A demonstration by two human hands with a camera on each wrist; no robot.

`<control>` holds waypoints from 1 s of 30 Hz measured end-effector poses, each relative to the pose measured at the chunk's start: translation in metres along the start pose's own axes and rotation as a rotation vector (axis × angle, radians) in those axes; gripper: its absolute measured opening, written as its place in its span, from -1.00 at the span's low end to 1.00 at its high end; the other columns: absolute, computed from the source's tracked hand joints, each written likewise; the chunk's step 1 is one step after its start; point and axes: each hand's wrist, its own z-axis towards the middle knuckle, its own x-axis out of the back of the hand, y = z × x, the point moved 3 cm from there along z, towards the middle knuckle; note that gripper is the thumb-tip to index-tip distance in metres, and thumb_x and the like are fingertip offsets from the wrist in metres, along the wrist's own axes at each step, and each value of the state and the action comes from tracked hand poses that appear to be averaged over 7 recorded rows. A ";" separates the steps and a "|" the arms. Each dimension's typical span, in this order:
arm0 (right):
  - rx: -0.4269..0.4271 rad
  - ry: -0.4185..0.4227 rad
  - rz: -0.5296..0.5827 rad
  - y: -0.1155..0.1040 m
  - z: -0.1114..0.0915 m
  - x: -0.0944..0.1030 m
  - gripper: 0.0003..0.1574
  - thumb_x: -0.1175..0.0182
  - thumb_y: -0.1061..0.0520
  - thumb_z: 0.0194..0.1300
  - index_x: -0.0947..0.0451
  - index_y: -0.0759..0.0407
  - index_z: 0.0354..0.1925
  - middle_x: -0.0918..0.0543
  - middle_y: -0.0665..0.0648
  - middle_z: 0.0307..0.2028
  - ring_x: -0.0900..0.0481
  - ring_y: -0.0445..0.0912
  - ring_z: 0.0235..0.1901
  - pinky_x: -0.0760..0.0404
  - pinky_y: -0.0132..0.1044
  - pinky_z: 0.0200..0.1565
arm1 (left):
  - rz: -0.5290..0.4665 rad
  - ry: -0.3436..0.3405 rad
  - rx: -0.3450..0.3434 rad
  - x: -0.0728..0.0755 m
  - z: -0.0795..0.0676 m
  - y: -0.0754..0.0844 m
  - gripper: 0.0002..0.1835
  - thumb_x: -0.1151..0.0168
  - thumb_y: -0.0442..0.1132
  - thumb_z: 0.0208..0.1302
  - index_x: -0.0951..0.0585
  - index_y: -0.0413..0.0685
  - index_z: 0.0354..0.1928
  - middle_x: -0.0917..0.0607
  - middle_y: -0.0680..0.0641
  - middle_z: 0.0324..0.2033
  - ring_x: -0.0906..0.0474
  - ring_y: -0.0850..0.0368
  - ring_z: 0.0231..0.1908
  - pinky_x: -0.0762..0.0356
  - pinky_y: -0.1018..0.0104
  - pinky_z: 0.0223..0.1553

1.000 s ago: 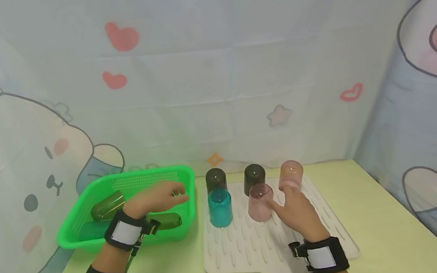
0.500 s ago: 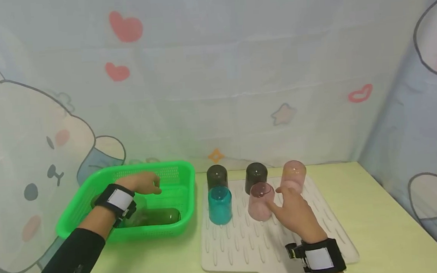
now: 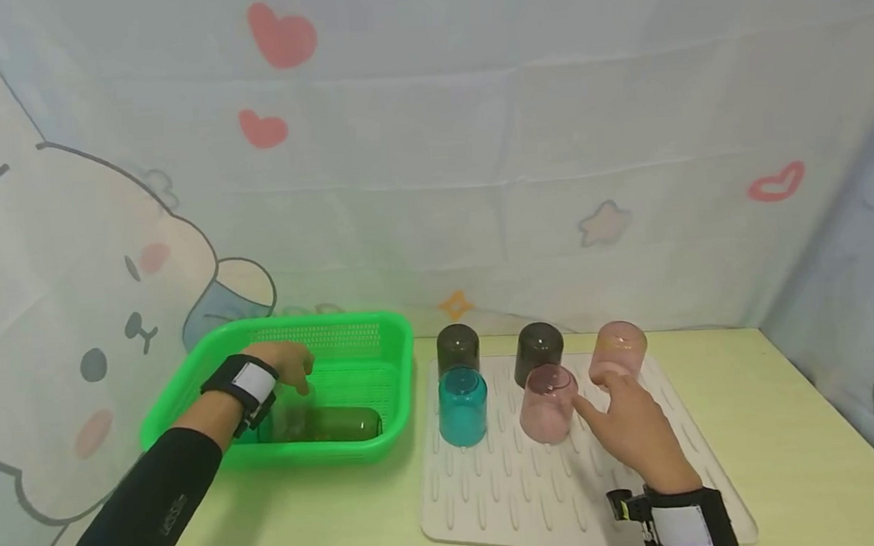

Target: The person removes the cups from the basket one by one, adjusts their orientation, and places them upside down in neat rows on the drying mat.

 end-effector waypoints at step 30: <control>-0.032 -0.037 0.091 -0.013 0.005 -0.010 -0.26 0.00 -0.18 0.41 -0.32 0.40 0.22 -0.45 0.48 0.10 -0.45 0.34 0.04 -0.51 0.17 -0.13 | -0.131 0.113 -0.201 0.002 -0.035 -0.038 -0.70 -0.02 -0.28 0.29 -0.59 -0.25 -0.02 -0.60 -0.15 -0.19 -0.47 0.05 -0.34 -0.43 0.21 -0.37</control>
